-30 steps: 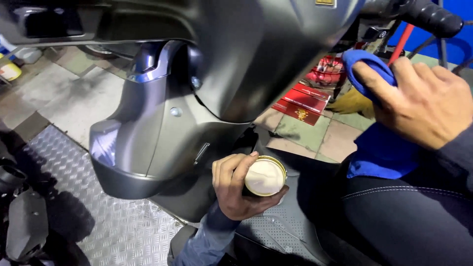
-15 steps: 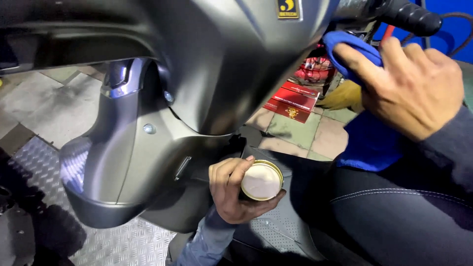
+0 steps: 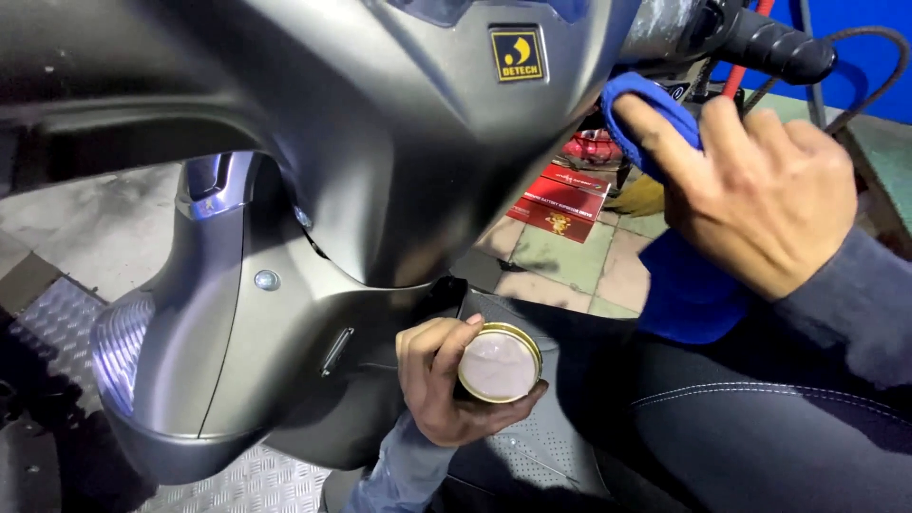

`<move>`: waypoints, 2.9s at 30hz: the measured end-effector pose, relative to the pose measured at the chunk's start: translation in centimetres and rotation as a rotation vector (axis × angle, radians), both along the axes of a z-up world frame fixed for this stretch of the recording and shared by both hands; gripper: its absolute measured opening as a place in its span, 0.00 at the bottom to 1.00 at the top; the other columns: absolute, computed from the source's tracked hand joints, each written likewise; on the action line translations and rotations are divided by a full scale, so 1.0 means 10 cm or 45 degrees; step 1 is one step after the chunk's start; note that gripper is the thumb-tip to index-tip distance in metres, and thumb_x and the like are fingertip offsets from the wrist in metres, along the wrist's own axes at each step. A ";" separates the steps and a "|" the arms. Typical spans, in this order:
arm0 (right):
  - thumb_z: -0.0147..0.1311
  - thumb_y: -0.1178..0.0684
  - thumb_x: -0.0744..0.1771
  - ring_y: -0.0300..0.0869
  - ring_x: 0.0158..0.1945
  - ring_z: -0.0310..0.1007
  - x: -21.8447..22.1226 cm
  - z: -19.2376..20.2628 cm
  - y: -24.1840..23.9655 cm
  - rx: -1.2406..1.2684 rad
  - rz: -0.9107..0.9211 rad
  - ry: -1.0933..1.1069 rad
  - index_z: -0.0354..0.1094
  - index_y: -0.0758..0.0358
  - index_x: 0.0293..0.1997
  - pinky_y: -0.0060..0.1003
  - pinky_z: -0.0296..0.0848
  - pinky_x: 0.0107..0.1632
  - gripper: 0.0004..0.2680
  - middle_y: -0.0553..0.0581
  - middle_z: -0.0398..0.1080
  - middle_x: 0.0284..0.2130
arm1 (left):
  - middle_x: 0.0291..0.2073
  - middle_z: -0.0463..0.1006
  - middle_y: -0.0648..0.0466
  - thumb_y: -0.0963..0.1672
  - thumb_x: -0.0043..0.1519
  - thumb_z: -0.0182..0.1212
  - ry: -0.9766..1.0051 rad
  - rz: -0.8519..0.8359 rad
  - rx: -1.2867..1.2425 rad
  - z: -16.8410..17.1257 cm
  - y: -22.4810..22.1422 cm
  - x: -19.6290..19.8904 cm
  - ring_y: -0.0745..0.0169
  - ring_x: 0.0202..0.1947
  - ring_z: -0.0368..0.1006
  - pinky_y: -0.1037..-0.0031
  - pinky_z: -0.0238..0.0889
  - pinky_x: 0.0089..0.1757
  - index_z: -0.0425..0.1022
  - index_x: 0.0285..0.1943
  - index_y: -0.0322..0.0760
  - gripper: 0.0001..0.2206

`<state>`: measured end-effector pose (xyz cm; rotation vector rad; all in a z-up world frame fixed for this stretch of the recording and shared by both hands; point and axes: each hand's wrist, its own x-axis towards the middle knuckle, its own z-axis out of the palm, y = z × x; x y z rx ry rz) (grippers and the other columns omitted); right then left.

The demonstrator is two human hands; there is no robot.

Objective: Polishing the plastic body panels of a scooter using a cloth and polishing compound.

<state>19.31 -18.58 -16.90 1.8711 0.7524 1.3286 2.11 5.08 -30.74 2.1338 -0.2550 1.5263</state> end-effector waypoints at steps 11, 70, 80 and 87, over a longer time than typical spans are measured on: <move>0.46 0.37 0.77 0.28 0.24 0.56 0.18 -0.11 -0.20 -0.017 0.030 0.126 0.59 0.26 0.80 0.23 0.56 0.30 0.18 0.39 0.63 0.31 | 0.40 0.76 0.50 0.58 0.52 0.72 -0.017 -0.063 -0.060 0.06 -0.07 0.09 0.54 0.39 0.74 0.65 0.66 0.46 0.71 0.59 0.34 0.34; 0.62 0.52 0.60 0.60 0.43 0.78 -0.27 -1.06 0.20 0.942 1.073 1.679 0.66 0.72 0.65 0.52 0.79 0.45 0.25 0.67 0.75 0.39 | 0.42 0.79 0.46 0.53 0.44 0.79 0.272 0.091 -0.379 2.22 -0.12 -1.11 0.46 0.41 0.77 0.60 0.70 0.47 0.78 0.53 0.31 0.32; 0.61 0.60 0.65 0.64 0.63 0.66 -1.59 -0.72 0.25 1.395 0.542 2.093 0.58 0.70 0.71 0.56 0.67 0.62 0.25 0.71 0.65 0.60 | 0.49 0.72 0.38 0.49 0.48 0.81 0.660 0.102 -0.618 2.12 -0.26 -1.43 0.33 0.50 0.71 0.49 0.65 0.51 0.70 0.62 0.29 0.35; 0.62 0.62 0.63 0.70 0.61 0.65 -1.95 -1.49 0.10 1.478 0.213 2.381 0.53 0.71 0.71 0.61 0.66 0.64 0.28 0.78 0.66 0.57 | 0.51 0.71 0.39 0.51 0.47 0.81 0.845 0.357 -0.773 1.23 -0.71 -1.37 0.34 0.50 0.71 0.50 0.65 0.50 0.69 0.60 0.32 0.35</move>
